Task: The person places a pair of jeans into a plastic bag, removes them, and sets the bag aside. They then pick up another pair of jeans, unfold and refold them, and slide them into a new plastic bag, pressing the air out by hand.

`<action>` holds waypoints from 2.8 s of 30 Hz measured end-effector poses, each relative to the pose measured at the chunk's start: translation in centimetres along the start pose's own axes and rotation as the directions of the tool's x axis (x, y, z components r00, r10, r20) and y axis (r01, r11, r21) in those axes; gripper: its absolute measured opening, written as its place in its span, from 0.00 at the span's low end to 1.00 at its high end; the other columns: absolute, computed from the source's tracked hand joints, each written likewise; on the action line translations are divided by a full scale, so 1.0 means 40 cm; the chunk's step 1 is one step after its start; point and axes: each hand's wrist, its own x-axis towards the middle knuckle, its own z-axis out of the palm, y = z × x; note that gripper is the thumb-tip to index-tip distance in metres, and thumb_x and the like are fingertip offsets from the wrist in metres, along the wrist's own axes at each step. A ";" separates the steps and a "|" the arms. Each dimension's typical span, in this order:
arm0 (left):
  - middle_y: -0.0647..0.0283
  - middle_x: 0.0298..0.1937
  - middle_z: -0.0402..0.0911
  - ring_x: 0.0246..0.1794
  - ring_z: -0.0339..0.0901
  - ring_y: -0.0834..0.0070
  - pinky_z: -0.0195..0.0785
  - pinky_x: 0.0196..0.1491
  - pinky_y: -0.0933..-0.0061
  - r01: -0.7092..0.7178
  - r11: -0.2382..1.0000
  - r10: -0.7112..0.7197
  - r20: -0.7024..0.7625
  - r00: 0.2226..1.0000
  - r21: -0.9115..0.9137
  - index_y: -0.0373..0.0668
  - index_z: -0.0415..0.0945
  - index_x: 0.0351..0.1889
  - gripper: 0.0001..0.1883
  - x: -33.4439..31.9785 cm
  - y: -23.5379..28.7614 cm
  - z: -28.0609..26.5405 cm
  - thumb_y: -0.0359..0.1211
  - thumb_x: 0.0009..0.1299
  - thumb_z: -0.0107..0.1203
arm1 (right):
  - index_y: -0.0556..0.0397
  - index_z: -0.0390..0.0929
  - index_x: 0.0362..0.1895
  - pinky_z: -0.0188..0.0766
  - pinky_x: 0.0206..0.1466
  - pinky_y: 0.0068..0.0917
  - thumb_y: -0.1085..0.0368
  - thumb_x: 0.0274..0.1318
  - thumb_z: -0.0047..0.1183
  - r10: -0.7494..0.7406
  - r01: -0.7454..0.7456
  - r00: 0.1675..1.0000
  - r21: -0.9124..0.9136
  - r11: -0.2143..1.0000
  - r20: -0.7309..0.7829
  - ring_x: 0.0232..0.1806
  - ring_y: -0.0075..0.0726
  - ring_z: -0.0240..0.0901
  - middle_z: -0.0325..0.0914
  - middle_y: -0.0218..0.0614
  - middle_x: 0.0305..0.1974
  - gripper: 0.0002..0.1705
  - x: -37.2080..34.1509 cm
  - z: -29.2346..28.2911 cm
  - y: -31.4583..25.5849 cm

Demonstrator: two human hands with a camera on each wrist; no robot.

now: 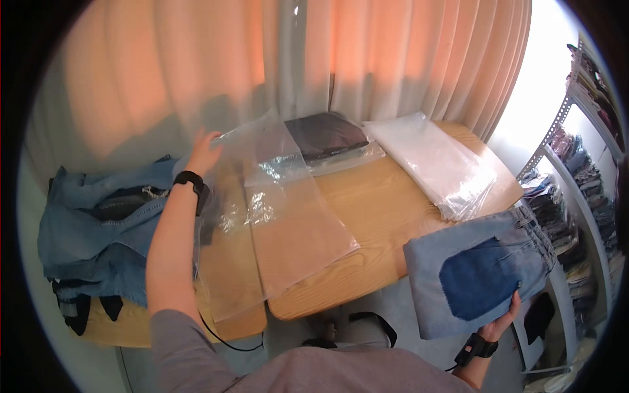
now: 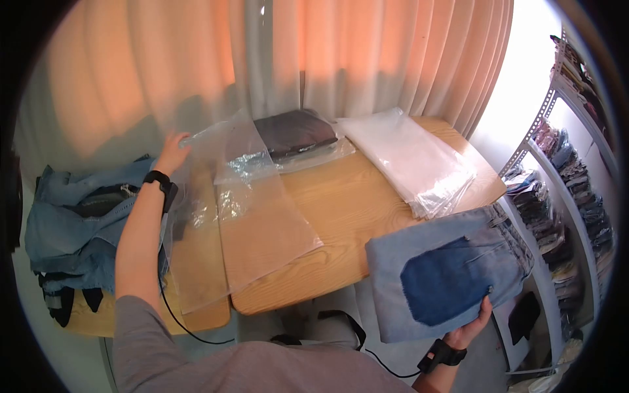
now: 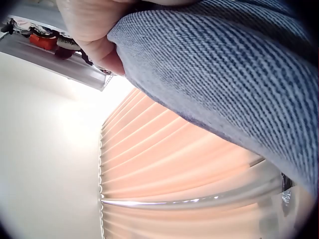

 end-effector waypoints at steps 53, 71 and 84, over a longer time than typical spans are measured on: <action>0.57 0.28 0.76 0.30 0.74 0.60 0.67 0.34 0.65 0.158 0.986 -0.166 0.458 0.873 0.055 0.37 0.77 0.27 0.06 -0.742 0.471 -0.236 0.30 0.57 0.58 | 0.57 0.63 0.59 0.62 0.61 0.46 0.51 0.56 0.49 0.206 -0.203 0.974 -0.044 0.978 0.090 0.58 0.47 0.64 0.66 0.45 0.58 0.31 0.017 0.002 -0.039; 0.53 0.25 0.77 0.27 0.75 0.63 0.67 0.32 0.67 0.416 0.890 -0.264 0.533 0.804 -0.187 0.34 0.77 0.24 0.08 -0.737 0.483 -0.227 0.30 0.54 0.61 | 0.57 0.61 0.61 0.62 0.61 0.49 0.51 0.57 0.47 0.241 -0.234 0.961 -0.061 0.970 0.138 0.59 0.49 0.64 0.65 0.46 0.59 0.32 0.022 0.007 -0.032; 0.58 0.28 0.75 0.33 0.74 0.65 0.68 0.37 0.67 0.378 0.905 -0.222 0.544 0.809 -0.193 0.38 0.77 0.29 0.07 -0.751 0.506 -0.272 0.30 0.55 0.61 | 0.58 0.63 0.59 0.61 0.61 0.44 0.53 0.56 0.48 0.318 -0.309 0.934 -0.081 0.948 0.160 0.57 0.47 0.64 0.67 0.45 0.58 0.31 0.086 0.086 0.017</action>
